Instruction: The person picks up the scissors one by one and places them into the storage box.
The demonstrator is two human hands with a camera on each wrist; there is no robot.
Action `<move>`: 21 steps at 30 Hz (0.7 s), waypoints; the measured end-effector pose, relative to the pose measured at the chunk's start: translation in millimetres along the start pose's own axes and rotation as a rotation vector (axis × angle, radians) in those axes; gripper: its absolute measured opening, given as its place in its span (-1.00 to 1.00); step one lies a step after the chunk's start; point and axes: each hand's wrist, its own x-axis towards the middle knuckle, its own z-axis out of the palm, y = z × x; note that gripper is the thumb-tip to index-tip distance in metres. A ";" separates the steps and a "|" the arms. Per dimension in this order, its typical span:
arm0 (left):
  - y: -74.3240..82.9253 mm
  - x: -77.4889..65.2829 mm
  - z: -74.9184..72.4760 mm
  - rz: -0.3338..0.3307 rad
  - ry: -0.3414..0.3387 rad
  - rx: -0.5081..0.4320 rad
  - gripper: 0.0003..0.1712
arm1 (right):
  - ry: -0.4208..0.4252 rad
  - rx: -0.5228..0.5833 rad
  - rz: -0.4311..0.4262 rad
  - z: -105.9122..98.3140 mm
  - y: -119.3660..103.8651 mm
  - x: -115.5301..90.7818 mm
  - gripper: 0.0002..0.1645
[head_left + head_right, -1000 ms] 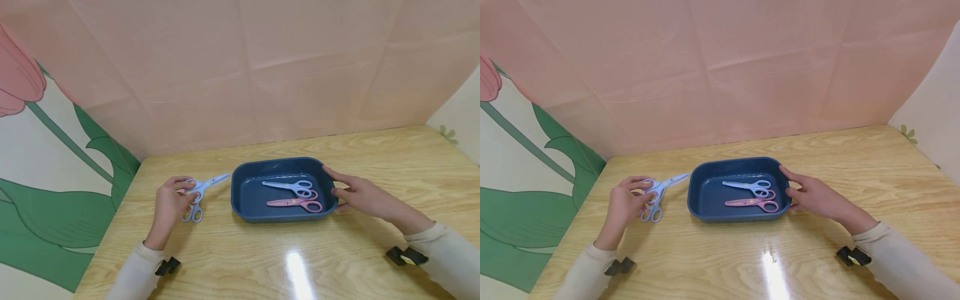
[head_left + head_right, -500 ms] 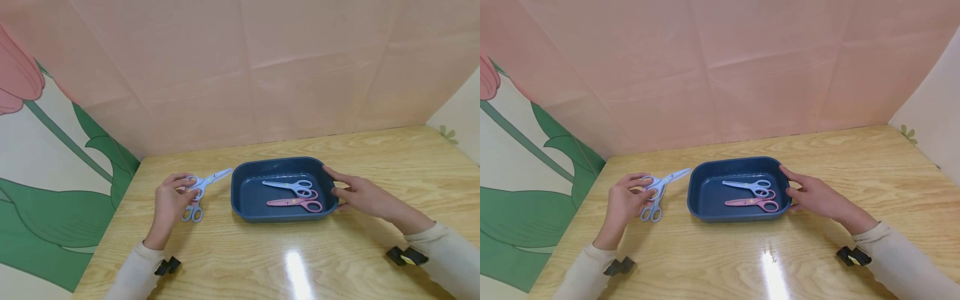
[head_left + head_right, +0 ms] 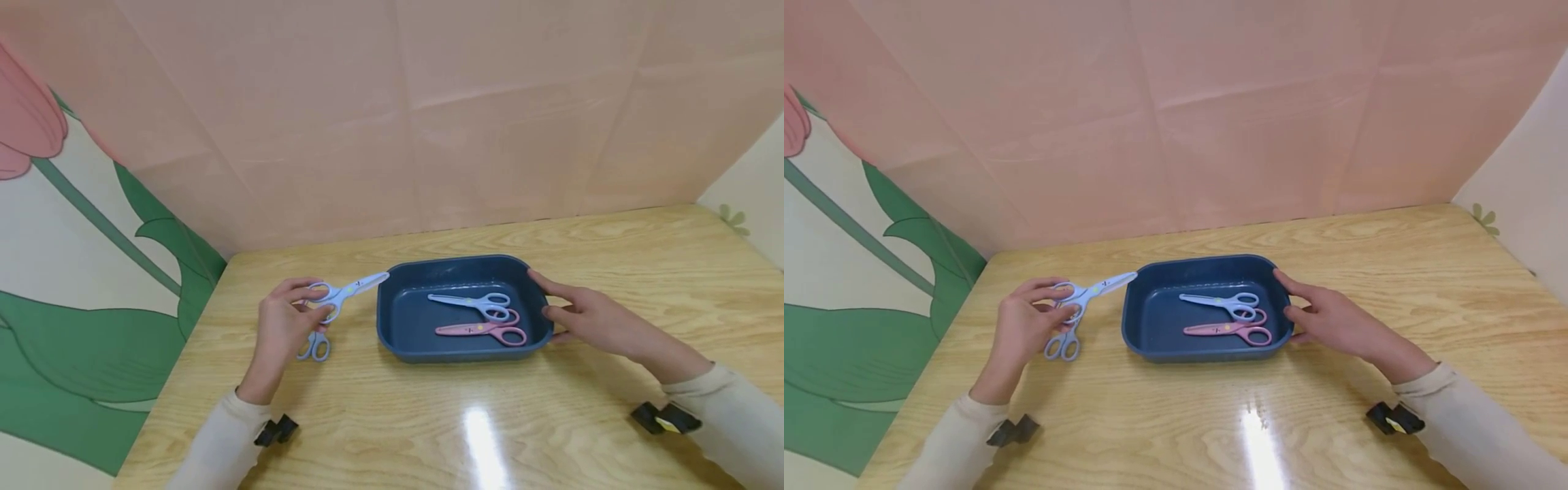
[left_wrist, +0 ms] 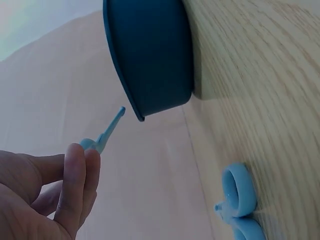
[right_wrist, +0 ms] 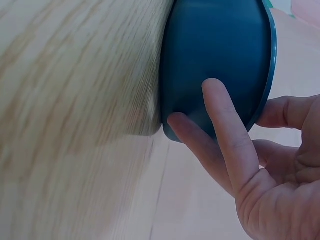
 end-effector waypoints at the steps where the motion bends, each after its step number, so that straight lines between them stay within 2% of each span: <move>1: 1.7 0.2 0.8 -0.003 -0.007 -0.003 -0.74 | -0.003 0.006 -0.004 -0.1 0.4 -0.1 -0.20; 6: 11.1 1.5 5.2 -0.004 -0.032 0.002 -0.73 | -0.014 0.016 -0.022 -0.7 1.5 -0.5 -0.20; 12: 20.3 2.5 13.2 0.010 -0.080 -0.045 -0.73 | -0.015 0.014 -0.023 -1.5 1.7 -0.6 -0.20; 21: 31.1 1.4 22.8 0.033 -0.124 0.024 -0.72 | -0.012 0.007 -0.019 -1.2 0.8 -0.3 -0.20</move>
